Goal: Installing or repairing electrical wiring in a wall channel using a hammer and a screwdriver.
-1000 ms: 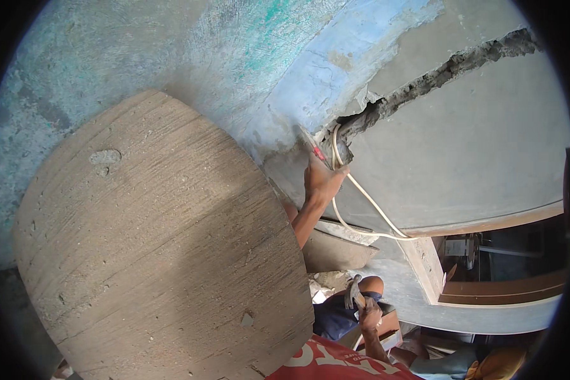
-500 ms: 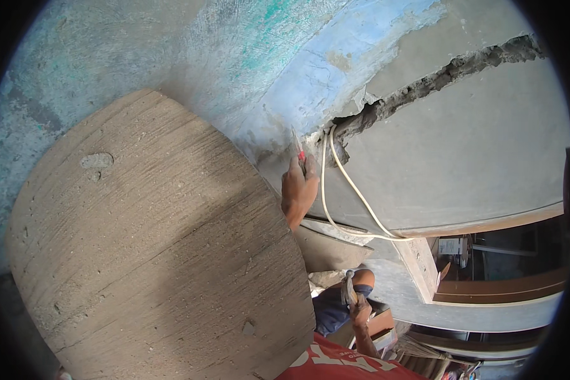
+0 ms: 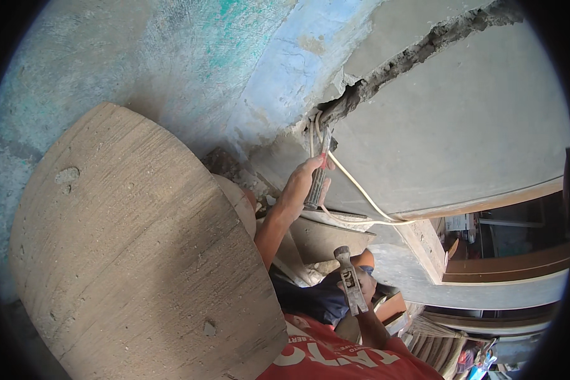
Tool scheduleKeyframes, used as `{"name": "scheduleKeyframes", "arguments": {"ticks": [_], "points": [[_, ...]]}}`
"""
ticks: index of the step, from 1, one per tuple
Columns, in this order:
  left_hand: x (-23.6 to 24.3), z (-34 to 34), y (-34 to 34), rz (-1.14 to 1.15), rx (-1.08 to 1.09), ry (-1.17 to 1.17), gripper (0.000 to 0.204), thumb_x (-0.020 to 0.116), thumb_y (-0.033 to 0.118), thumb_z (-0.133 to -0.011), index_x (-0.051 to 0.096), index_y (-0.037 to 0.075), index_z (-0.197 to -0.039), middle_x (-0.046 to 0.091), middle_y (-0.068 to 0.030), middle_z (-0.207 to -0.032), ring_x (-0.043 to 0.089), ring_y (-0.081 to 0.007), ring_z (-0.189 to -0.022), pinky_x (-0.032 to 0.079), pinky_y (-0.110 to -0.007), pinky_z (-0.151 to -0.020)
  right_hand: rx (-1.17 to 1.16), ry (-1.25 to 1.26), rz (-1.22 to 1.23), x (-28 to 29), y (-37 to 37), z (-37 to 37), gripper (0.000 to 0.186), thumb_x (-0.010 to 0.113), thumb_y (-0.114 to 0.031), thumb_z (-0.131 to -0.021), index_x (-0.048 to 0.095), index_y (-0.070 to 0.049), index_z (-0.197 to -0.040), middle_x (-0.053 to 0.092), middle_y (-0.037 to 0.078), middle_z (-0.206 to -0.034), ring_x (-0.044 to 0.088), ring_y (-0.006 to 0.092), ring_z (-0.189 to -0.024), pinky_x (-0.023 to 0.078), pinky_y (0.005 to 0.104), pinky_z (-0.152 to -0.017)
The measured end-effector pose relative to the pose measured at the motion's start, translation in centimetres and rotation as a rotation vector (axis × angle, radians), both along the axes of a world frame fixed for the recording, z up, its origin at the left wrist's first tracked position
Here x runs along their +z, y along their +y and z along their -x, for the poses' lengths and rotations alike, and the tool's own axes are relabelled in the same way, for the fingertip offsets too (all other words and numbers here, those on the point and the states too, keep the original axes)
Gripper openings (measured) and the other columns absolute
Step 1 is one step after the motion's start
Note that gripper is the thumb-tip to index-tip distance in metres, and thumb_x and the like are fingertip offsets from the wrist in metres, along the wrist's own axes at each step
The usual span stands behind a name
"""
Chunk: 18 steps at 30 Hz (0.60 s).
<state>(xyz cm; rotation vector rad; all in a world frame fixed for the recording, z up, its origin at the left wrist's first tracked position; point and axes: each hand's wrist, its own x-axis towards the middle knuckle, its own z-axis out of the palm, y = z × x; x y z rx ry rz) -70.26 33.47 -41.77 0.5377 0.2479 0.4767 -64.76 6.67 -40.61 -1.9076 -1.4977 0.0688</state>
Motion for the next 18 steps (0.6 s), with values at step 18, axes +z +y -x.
{"name": "scheduleKeyframes", "arguments": {"ticks": [18], "points": [[2.7,0.8,0.0,-0.172,0.006,0.084,0.034,0.049,0.039,-0.086,0.053,0.005,-0.089,0.045,-0.0012,-0.051,0.041,-0.0083,-0.04,0.029,-0.022,-0.038,0.227,-0.077,-0.136,4.4,3.8,2.0,0.02,0.062,-0.003,-0.075,0.047,-0.001,-0.088,0.054,0.01,-0.066,0.052,0.0221,-0.051,0.041,0.0309,-0.046]]}}
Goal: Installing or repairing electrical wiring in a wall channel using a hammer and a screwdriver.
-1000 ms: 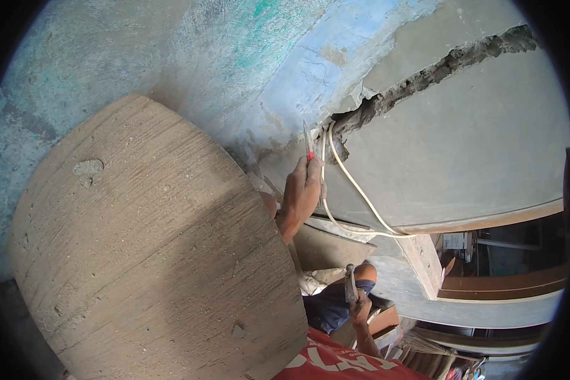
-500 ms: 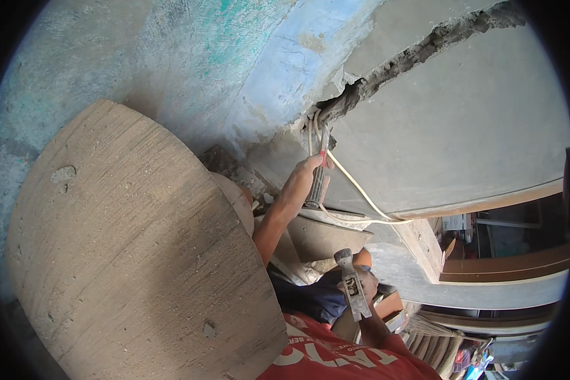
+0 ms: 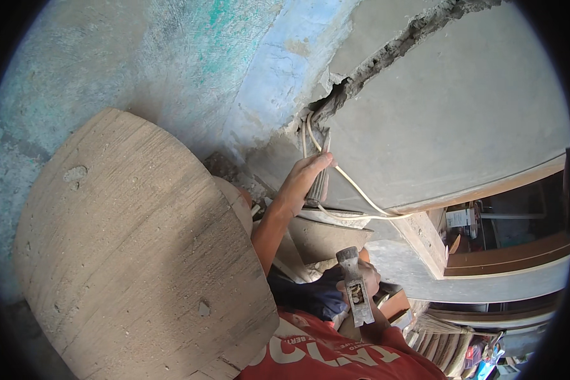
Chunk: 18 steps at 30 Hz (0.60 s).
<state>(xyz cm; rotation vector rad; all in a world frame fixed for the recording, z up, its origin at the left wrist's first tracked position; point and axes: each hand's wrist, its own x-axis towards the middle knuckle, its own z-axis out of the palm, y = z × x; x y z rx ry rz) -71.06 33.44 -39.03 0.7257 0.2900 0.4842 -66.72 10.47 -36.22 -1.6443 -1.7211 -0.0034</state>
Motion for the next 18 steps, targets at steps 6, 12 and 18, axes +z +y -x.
{"name": "scheduleKeyframes", "arguments": {"ticks": [6,12,18], "points": [[-0.6,-0.7,0.5,0.286,-0.038,-0.081,0.03,0.053,0.037,-0.084,0.049,0.007,-0.081,0.036,0.0039,-0.047,0.033,-0.0051,-0.036,0.025,-0.021,-0.034,0.102,-0.159,-0.03,1.3,2.3,0.6,0.028,0.065,-0.012,-0.071,0.046,-0.001,-0.088,0.053,0.011,-0.067,0.052,0.023,-0.051,0.04,0.0309,-0.045],[-0.8,-0.9,0.8,0.2,-0.065,-0.068,0.031,0.055,0.038,-0.083,0.049,0.008,-0.079,0.041,0.0022,-0.049,0.035,-0.0063,-0.037,0.027,-0.021,-0.035,0.19,-0.445,-0.044,3.2,4.0,1.1,0.026,0.066,-0.014,-0.069,0.046,-0.002,-0.081,0.051,0.008,-0.063,0.05,0.0195,-0.047,0.039,0.0291,-0.041],[-1.7,-1.2,1.8,0.129,-0.113,-0.088,0.031,0.056,0.038,-0.082,0.05,0.008,-0.078,0.044,0.0017,-0.052,0.037,-0.0065,-0.038,0.029,-0.021,-0.036,-0.062,-0.608,0.311,2.6,6.0,0.2,0.029,0.066,-0.011,-0.062,0.048,-0.002,-0.084,0.042,0.008,-0.061,0.05,0.0214,-0.05,0.042,0.0321,-0.043]]}}
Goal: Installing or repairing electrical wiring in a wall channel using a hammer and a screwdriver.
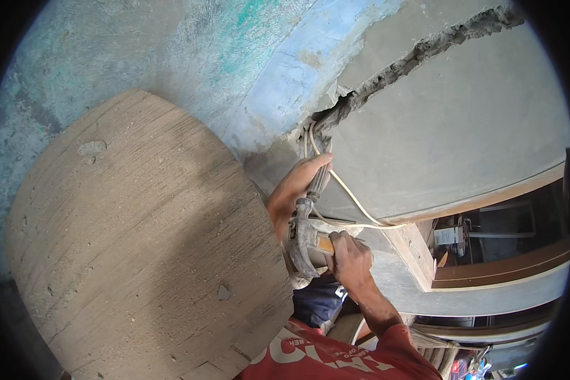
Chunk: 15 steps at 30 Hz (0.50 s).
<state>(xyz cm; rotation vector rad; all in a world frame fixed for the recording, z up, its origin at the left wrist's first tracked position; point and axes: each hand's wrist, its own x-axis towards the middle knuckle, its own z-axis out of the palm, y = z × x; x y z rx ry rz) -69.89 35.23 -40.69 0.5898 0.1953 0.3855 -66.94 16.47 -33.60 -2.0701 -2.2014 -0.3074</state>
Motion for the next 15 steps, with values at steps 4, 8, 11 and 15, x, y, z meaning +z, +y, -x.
{"name": "scheduleKeyframes", "arguments": {"ticks": [4,8,11,15], "points": [[0.6,0.2,-0.3,0.081,0.027,0.006,0.031,0.055,0.038,-0.083,0.05,0.008,-0.078,0.043,0.0021,-0.052,0.037,-0.0065,-0.038,0.029,-0.021,-0.036,0.213,0.043,-0.106,0.7,-1.9,1.9,0.031,0.065,-0.008,-0.066,0.045,0.0,-0.088,0.049,0.013,-0.065,0.052,0.0297,-0.053,0.041,0.0362,-0.045],[0.1,0.0,-0.2,0.074,-0.002,0.008,0.031,0.056,0.038,-0.082,0.049,0.008,-0.077,0.041,0.0028,-0.051,0.036,-0.0065,-0.038,0.029,-0.021,-0.035,-0.083,0.077,0.03,-0.1,0.2,0.0,0.029,0.065,-0.007,-0.065,0.045,-0.001,-0.085,0.05,0.013,-0.065,0.054,0.0286,-0.054,0.041,0.0347,-0.045],[0.4,0.0,0.0,0.058,0.011,-0.001,0.03,0.056,0.037,-0.082,0.049,0.008,-0.077,0.041,0.003,-0.051,0.036,-0.0065,-0.038,0.029,-0.021,-0.035,0.086,0.13,-0.044,-0.3,-0.2,0.8,0.029,0.066,-0.007,-0.065,0.045,-0.001,-0.085,0.049,0.012,-0.063,0.053,0.0294,-0.052,0.041,0.036,-0.045],[0.4,-0.2,-0.1,0.034,0.034,0.022,0.031,0.056,0.038,-0.082,0.049,0.008,-0.078,0.042,0.0027,-0.051,0.036,-0.0067,-0.038,0.028,-0.022,-0.036,0.225,0.169,-0.214,-1.2,-0.8,-0.1,0.026,0.065,-0.007,-0.067,0.046,-0.001,-0.083,0.049,0.012,-0.06,0.052,0.0316,-0.049,0.042,0.0387,-0.045]]}}
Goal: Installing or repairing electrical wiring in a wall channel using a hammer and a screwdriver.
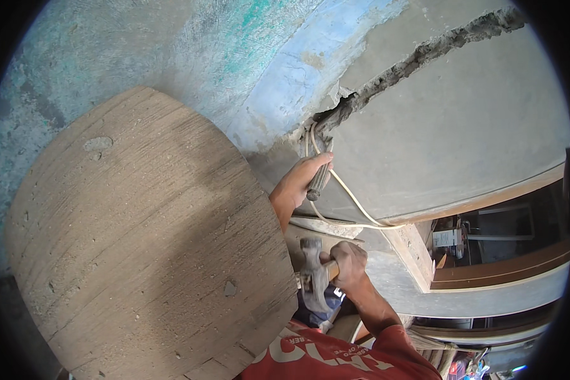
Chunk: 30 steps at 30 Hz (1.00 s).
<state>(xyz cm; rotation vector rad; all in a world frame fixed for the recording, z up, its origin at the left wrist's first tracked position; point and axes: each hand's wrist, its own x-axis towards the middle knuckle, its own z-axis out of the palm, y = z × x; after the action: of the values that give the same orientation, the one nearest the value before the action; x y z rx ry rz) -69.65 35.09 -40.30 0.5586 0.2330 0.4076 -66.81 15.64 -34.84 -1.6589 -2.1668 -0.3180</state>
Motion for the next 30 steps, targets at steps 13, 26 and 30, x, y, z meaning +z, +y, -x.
{"name": "scheduleKeyframes", "arguments": {"ticks": [13,26,30], "points": [[-0.6,-0.6,0.7,0.036,0.048,0.024,0.031,0.056,0.039,-0.081,0.049,0.009,-0.076,0.041,0.0033,-0.052,0.036,-0.0064,-0.038,0.028,-0.022,-0.036,-0.151,-0.059,0.087,-0.5,-0.5,-0.3,0.024,0.065,-0.005,-0.066,0.046,-0.001,-0.081,0.047,0.012,-0.055,0.052,0.0295,-0.046,0.041,0.0368,-0.043],[0.5,-0.1,1.7,0.038,-0.039,0.014,0.028,0.057,0.036,-0.08,0.049,0.011,-0.072,0.041,0.0037,-0.052,0.035,-0.0051,-0.04,0.027,-0.02,-0.035,0.205,-0.152,-0.114,1.6,0.6,0.2,0.032,0.068,-0.021,-0.074,0.042,-0.003,-0.076,0.044,0.006,-0.054,0.045,0.0204,-0.04,0.033,0.0304,-0.036],[0.2,0.2,2.2,-0.058,0.014,0.11,0.027,0.058,0.036,-0.08,0.05,0.01,-0.073,0.042,0.0034,-0.053,0.037,-0.0055,-0.04,0.028,-0.02,-0.037,-0.314,-0.217,0.251,-0.2,2.3,-1.8,0.028,0.066,-0.015,-0.067,0.046,-0.003,-0.081,0.046,0.008,-0.062,0.053,0.0232,-0.05,0.041,0.034,-0.041]]}}
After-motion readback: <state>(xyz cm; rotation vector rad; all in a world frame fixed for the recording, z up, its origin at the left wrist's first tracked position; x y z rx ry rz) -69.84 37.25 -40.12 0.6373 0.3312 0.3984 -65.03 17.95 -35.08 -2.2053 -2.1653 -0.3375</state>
